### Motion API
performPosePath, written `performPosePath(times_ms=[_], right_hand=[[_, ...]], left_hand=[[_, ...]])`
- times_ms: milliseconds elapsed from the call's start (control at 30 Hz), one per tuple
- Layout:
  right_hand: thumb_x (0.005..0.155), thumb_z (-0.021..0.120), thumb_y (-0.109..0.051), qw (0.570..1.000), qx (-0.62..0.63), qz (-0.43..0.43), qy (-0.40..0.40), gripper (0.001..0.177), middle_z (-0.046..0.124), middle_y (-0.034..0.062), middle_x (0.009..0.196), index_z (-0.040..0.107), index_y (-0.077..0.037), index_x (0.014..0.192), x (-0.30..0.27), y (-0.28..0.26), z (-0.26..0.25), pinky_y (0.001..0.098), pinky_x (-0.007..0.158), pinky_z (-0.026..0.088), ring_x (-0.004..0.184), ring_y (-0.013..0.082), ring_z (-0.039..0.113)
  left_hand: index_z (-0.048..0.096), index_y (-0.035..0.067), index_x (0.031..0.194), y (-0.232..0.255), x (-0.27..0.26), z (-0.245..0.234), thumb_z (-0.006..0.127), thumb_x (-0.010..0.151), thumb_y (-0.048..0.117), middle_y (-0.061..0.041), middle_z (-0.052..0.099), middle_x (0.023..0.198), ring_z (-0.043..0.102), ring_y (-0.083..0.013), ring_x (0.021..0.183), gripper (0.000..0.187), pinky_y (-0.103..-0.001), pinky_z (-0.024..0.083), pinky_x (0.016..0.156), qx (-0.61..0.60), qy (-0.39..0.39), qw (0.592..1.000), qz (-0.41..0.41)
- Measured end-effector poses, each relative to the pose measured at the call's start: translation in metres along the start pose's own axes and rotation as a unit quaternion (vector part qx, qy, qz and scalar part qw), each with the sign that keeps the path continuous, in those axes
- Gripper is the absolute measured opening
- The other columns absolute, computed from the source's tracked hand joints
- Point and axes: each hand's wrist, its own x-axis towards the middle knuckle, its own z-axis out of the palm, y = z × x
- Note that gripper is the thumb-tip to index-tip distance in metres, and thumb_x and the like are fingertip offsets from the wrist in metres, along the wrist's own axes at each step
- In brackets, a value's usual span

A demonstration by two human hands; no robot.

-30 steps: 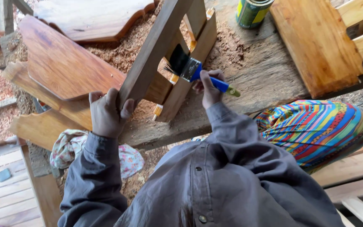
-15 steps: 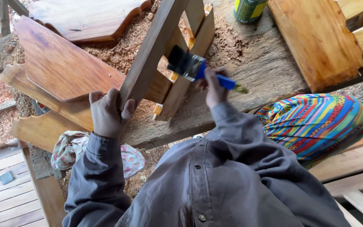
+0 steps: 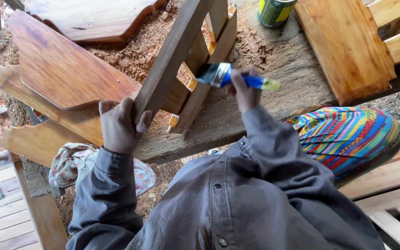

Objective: The person applies a dark stain to a wooden chair frame using a paintbrush. They dip the brush into a can of stain and coat the vertical slats and edges of the frame, turning the piece to reach different sides.

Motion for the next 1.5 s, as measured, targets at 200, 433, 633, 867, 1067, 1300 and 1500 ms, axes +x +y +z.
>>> performPosePath(times_ms=[200,433,633,867,1067,1300,1500], right_hand=[[0.099,0.072,-0.029,0.995,-0.019,-0.065,0.068,0.028,0.070,0.0122,0.080,0.051,-0.012,0.094,0.090,0.012,-0.015,0.0225,0.037,0.056,0.053,0.0187,0.073],[0.097,0.071,-0.019,0.999,-0.007,-0.004,0.052,0.024,0.067,0.0137,0.064,0.051,-0.009,0.090,0.071,0.017,-0.010,0.0248,0.030,0.049,0.043,0.0169,0.066],[0.102,0.074,-0.019,0.993,0.015,-0.106,-0.052,0.022,0.066,0.0136,0.083,0.054,-0.010,0.099,0.083,0.001,-0.026,0.0247,0.043,0.054,0.056,0.0191,0.070],[0.097,0.083,0.002,0.926,-0.178,-0.170,-0.286,0.014,0.072,0.0205,0.105,0.073,0.002,0.107,0.117,-0.040,-0.058,0.0305,0.069,0.060,0.082,0.0250,0.071],[0.095,0.085,0.002,0.898,-0.217,-0.210,-0.319,0.020,0.074,0.0185,0.108,0.074,-0.002,0.111,0.123,-0.052,-0.046,0.0293,0.075,0.060,0.084,0.0232,0.069],[0.096,0.090,-0.007,0.764,-0.396,-0.435,-0.267,0.013,0.076,0.0115,0.091,0.082,-0.003,0.105,0.121,-0.049,-0.036,0.0296,0.059,0.066,0.067,0.0205,0.074],[0.098,0.095,-0.019,0.697,-0.313,-0.642,-0.072,0.035,0.067,0.0041,0.091,0.068,-0.015,0.119,0.145,0.000,-0.038,0.0246,0.046,0.061,0.060,0.0128,0.063]], left_hand=[[0.041,0.009,0.087,0.019,0.010,-0.013,0.046,0.105,0.054,-0.007,0.046,0.056,0.045,-0.0385,0.053,0.048,-0.046,0.036,0.090,0.030,-0.066,0.996,-0.057],[0.045,0.008,0.090,0.013,0.007,-0.013,0.047,0.104,0.054,-0.010,0.052,0.060,0.049,-0.0414,0.063,0.048,-0.048,0.036,0.090,0.029,-0.058,0.996,-0.066],[0.042,0.009,0.087,0.017,0.007,-0.011,0.047,0.103,0.054,-0.011,0.053,0.060,0.051,-0.0426,0.063,0.048,-0.048,0.037,0.090,0.038,-0.069,0.995,-0.061],[0.044,0.008,0.088,0.013,0.008,-0.016,0.044,0.106,0.053,-0.008,0.046,0.056,0.044,-0.0415,0.050,0.049,-0.048,0.038,0.088,0.047,-0.064,0.995,-0.063],[0.042,0.009,0.087,0.016,0.009,-0.011,0.047,0.104,0.053,-0.008,0.047,0.056,0.042,-0.0387,0.051,0.047,-0.047,0.036,0.089,0.031,-0.070,0.995,-0.058],[0.042,0.009,0.089,0.018,0.009,-0.010,0.048,0.105,0.050,-0.007,0.047,0.056,0.044,-0.0389,0.050,0.045,-0.047,0.037,0.088,0.038,-0.071,0.996,-0.046],[0.042,0.009,0.087,0.022,0.011,-0.010,0.047,0.104,0.052,-0.007,0.046,0.056,0.044,-0.0391,0.050,0.046,-0.047,0.037,0.088,0.041,-0.073,0.995,-0.050]])
